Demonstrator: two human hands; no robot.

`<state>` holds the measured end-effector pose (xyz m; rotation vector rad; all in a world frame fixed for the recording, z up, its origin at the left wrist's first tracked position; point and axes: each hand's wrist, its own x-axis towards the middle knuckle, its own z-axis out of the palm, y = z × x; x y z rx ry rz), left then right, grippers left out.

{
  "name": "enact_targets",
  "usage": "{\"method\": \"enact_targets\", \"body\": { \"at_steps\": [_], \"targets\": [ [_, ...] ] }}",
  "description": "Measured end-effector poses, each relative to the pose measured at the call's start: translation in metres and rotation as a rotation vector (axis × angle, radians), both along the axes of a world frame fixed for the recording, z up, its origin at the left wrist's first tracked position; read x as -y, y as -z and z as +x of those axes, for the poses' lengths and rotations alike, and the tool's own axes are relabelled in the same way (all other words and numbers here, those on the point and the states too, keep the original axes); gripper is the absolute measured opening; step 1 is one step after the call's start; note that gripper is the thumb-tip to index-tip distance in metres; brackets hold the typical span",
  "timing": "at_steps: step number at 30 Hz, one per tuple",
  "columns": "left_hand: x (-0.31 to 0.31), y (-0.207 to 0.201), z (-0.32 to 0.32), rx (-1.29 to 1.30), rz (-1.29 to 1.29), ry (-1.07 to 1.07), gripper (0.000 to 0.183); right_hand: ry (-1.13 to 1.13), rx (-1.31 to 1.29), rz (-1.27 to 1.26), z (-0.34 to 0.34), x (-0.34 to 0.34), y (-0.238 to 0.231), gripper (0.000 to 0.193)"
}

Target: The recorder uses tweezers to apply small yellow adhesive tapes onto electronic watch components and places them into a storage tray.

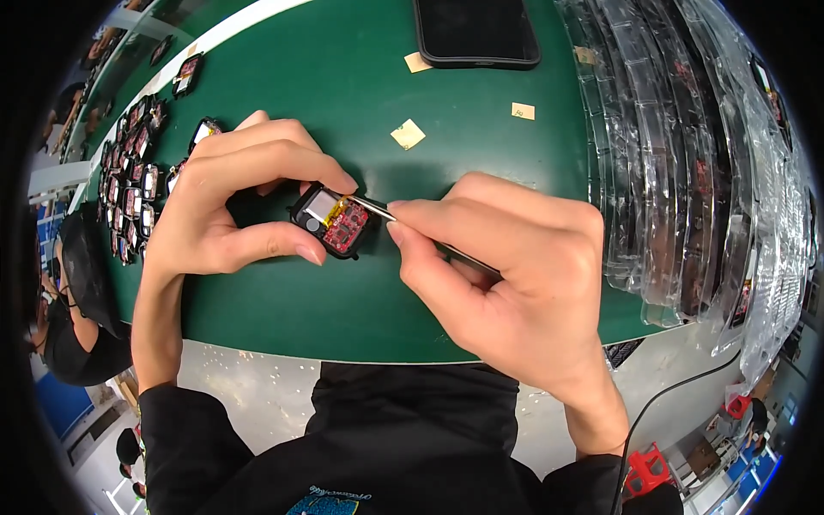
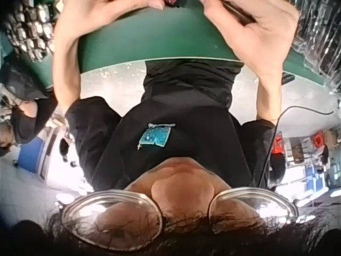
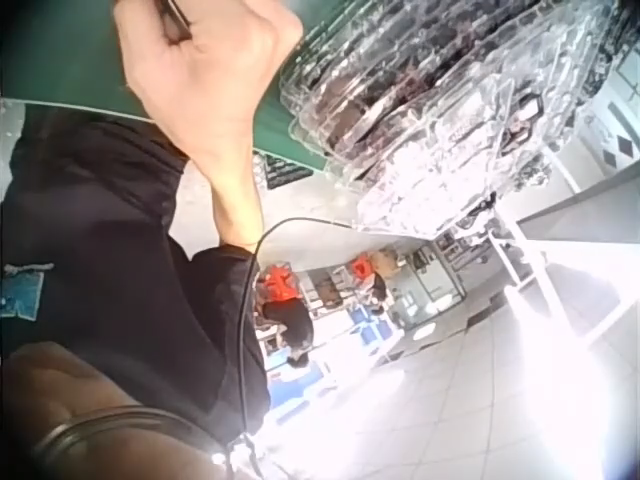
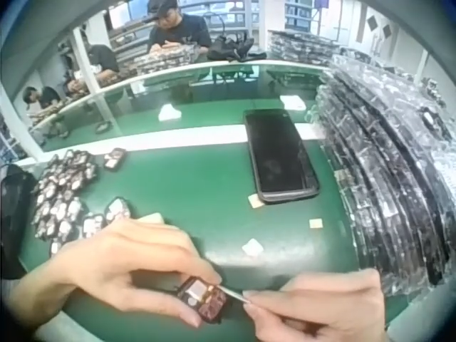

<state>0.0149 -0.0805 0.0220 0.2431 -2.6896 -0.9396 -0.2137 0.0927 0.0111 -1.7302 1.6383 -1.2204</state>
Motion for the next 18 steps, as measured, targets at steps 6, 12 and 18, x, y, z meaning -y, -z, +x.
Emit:
{"method": "enact_targets", "body": {
  "at_steps": [6, 12, 18],
  "targets": [
    [-0.0001, 0.0006, -0.0002, 0.018, 0.005, -0.002, 0.056, -0.002, -0.007, 0.004, 0.0019, -0.0003, 0.0002, 0.019],
    [-0.0011, -0.0006, 0.0011, 0.027, -0.007, -0.018, 0.057, -0.004, -0.039, -0.005, 0.0000, -0.0005, -0.0035, 0.021],
    [-0.0031, -0.0008, -0.0006, 0.038, 0.020, -0.055, 0.061, -0.007, -0.035, -0.023, -0.0007, -0.0017, -0.0021, 0.021]
  ]
}}
